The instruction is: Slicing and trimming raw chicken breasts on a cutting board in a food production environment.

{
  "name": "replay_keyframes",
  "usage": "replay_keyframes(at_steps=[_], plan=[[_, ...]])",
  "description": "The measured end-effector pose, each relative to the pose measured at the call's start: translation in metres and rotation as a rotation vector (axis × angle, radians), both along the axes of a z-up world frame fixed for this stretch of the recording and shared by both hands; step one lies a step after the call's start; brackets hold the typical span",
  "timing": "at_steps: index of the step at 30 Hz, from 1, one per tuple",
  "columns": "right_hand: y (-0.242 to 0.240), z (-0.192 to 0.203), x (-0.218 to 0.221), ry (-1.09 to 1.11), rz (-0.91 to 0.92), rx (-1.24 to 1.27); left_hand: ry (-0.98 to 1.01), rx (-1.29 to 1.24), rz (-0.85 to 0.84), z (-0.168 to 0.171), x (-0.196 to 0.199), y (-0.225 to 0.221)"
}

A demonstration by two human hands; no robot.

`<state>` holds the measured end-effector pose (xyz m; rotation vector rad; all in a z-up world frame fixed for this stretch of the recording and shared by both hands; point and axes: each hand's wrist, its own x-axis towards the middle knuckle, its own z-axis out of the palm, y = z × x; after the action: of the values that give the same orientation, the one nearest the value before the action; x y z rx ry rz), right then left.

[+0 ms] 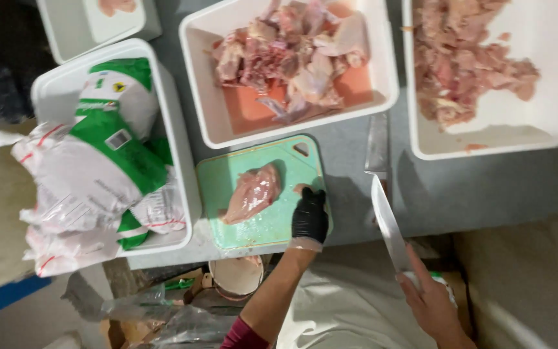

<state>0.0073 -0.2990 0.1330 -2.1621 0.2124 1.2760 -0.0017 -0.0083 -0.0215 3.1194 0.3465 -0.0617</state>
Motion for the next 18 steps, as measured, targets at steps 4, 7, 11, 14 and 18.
replay_keyframes(at_steps=[4, 7, 11, 14, 18], plan=[[-0.008, 0.008, 0.006, -0.037, -0.187, 0.129, -0.162, -0.243, 0.059, -0.006, 0.047, 0.026], [-0.012, 0.010, 0.001, -0.031, -0.239, 0.210, -0.265, -0.895, 0.188, -0.050, 0.058, 0.061], [-0.028, -0.004, -0.007, -0.029, -0.160, 0.145, -0.120, -0.422, 0.081, -0.034, 0.065, 0.071], [-0.033, 0.001, -0.005, 0.015, -0.142, 0.137, -0.234, -0.682, 0.206, -0.058, 0.070, 0.078], [-0.039, 0.004, -0.005, -0.029, -0.154, 0.161, -0.530, -1.413, 0.515, -0.070, 0.071, 0.089]])
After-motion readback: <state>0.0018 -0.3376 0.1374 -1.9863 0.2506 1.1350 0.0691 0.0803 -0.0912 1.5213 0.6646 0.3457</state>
